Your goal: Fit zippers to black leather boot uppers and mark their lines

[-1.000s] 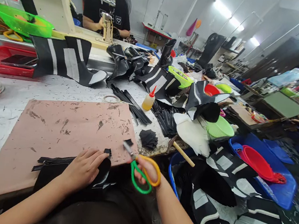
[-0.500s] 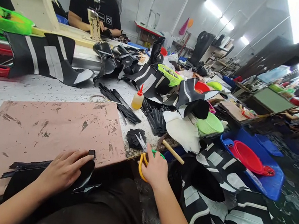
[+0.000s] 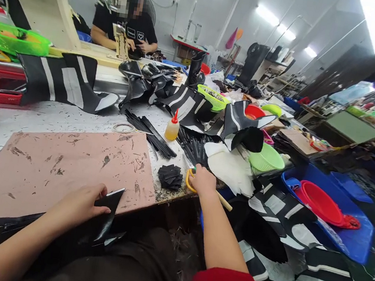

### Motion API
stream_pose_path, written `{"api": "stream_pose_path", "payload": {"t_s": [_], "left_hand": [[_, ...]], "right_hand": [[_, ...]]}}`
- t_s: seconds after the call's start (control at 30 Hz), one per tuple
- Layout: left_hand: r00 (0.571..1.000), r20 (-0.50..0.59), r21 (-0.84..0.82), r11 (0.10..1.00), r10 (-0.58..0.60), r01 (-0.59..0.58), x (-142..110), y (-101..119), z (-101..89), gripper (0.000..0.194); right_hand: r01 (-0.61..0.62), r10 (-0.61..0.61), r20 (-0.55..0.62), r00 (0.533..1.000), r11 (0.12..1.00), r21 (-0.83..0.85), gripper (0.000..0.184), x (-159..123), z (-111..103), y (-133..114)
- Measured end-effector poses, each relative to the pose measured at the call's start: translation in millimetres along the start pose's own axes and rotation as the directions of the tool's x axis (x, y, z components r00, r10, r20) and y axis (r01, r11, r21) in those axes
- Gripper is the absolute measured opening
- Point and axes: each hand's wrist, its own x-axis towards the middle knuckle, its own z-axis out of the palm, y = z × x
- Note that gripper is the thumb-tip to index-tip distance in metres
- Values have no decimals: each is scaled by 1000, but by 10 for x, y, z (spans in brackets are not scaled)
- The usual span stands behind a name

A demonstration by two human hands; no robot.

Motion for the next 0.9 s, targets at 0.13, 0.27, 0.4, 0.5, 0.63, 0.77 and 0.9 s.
{"api": "stream_pose_path", "payload": {"t_s": [0.13, 0.27, 0.4, 0.5, 0.63, 0.77, 0.9], "left_hand": [[998, 43, -138, 989, -43, 48, -1, -41, -8, 20], [996, 32, -363, 927, -86, 92, -115, -119, 16, 24], [994, 16, -510, 854, -111, 104, -300, -237, 25, 31], [988, -21, -525, 843, -152, 118, -431, -369, -17, 17], [985, -101, -564, 824, -137, 56, -695, -564, -122, 11], [988, -85, -648, 761, -125, 41, -871, -795, -183, 11], [999, 35, -589, 807, -25, 41, -644, -1030, -184, 17]], "right_hand": [[29, -29, 8, 1000, 1000, 5, 52, 148, 65, -60], [18, -17, -3, 1000, 1000, 25, 55, -54, 41, -65], [-18, 29, -57, 998, 983, 185, 55, -251, -4, -110], [288, -231, -211, 950, 909, 300, 48, -259, -37, -429], [611, -538, -290, 792, 714, 342, 47, -319, -253, -1289], [752, -715, -246, 654, 578, 317, 49, -324, -557, -2252], [829, -797, -247, 552, 491, 269, 46, -153, -849, -3155]]}}
